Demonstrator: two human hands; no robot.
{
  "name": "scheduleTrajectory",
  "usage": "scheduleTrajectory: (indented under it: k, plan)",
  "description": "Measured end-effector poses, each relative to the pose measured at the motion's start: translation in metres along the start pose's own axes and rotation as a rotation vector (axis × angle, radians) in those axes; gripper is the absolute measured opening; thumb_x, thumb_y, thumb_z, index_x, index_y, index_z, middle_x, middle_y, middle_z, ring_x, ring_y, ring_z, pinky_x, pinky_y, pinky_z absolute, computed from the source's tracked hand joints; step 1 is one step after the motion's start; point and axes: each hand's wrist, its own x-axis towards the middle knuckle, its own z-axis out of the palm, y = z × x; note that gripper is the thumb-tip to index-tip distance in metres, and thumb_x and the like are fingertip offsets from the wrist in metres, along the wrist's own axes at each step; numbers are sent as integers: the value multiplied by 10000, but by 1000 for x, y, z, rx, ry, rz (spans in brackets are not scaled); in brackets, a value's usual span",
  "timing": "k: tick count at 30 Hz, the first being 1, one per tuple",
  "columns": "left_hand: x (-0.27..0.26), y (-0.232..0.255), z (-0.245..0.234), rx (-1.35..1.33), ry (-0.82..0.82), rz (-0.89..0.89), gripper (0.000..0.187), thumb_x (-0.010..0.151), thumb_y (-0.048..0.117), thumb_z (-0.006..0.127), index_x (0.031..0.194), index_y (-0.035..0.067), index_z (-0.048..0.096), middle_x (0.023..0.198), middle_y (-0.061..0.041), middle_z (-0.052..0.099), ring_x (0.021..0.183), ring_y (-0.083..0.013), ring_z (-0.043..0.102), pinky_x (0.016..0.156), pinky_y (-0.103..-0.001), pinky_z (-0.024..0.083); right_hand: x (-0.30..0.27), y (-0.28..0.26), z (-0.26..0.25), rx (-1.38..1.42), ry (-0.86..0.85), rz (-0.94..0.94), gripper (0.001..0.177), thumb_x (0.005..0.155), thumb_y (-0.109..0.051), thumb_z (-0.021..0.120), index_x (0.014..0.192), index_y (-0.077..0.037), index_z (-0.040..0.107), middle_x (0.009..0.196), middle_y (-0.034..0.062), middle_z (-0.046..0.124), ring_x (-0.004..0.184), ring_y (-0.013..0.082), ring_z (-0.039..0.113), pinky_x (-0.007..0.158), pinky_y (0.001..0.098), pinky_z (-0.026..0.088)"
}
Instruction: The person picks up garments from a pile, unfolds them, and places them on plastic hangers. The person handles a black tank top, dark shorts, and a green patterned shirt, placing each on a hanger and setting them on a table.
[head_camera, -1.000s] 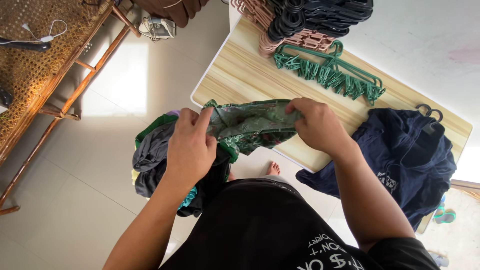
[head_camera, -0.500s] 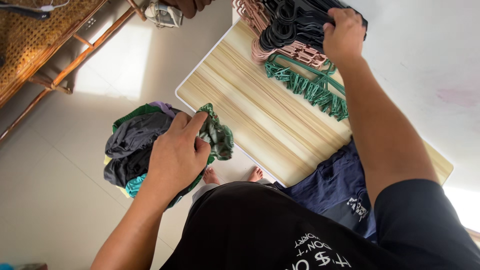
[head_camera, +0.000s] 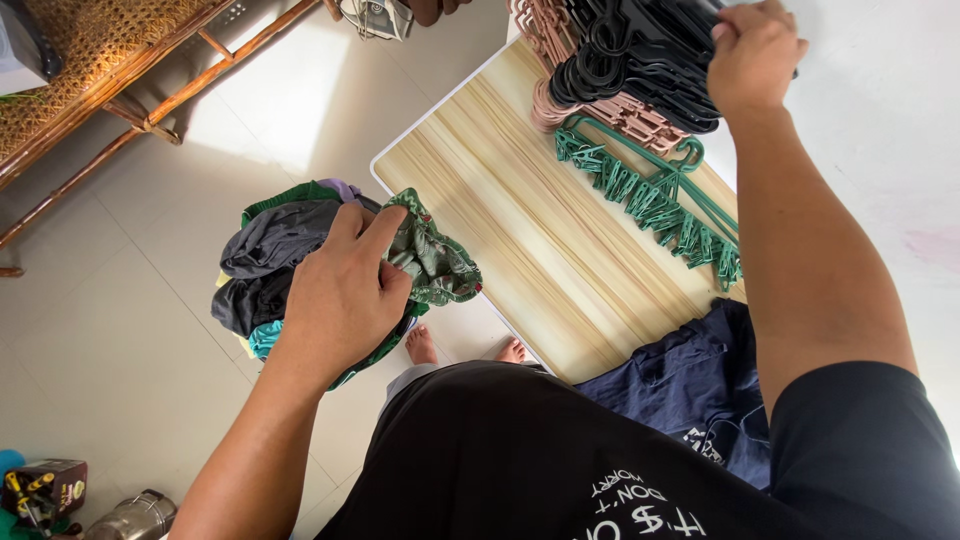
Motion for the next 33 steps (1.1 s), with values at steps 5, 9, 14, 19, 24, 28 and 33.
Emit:
scheduleTrajectory:
  k: [5, 9, 14, 19, 24, 28, 33]
  plan:
    - [6, -9, 1, -14, 25, 39, 506, 790, 39, 607, 1296, 31, 598, 1144, -212, 584, 804, -436, 660, 680, -511, 529, 4, -38, -66, 134, 181, -209, 167, 993, 123, 536, 1062, 38, 663, 1051, 179, 689, 958, 368, 658, 821, 443, 511]
    - [19, -28, -1, -24, 16, 35, 550, 784, 47, 624, 1328, 9, 556, 1188, -234, 547, 833, -469, 650, 691, -523, 517, -37, -93, -148, 173, 69, -224, 106, 1072, 122, 530, 1042, 82, 624, 999, 213, 662, 901, 368, 634, 783, 426, 478]
    - [36, -51, -1, 2, 36, 29, 593, 770, 38, 629, 1353, -7, 531, 1224, -243, 521, 843, -487, 649, 712, -530, 520, -107, -172, -215, 299, -99, -1, 96, 1156, 32, 626, 1089, 65, 686, 955, 188, 679, 801, 266, 665, 722, 338, 498]
    - [44, -47, 6, -24, 7, 98, 583, 770, 46, 663, 1324, -60, 517, 1221, -260, 508, 864, -481, 670, 750, -510, 555, -130, -233, -198, 276, -207, -17, 86, 1054, 12, 660, 1101, 22, 731, 943, 149, 703, 733, 253, 682, 630, 321, 509]
    - [44, -16, 21, -44, -41, 394, 503, 843, 87, 688, 1273, -122, 532, 1209, -264, 517, 900, -381, 694, 797, -443, 592, -137, -280, -149, 362, -124, -75, 88, 984, 21, 683, 1058, 15, 730, 954, 146, 718, 676, 254, 680, 583, 334, 515]
    - [49, -26, -2, 172, 69, 652, 271, 935, 263, 717, 1105, 67, 636, 1060, -76, 572, 891, -272, 669, 810, -460, 552, -133, -294, -150, 499, -88, -48, 86, 1000, 38, 662, 1066, 13, 712, 987, 145, 702, 741, 252, 680, 656, 339, 525]
    - [61, -32, -17, -37, 116, 782, 204, 1015, 285, 647, 1041, 83, 635, 965, -42, 538, 823, -251, 623, 758, -433, 514, -120, -314, -158, 402, 109, -173, 96, 975, 54, 664, 1062, 15, 678, 1002, 166, 661, 832, 304, 661, 763, 400, 526]
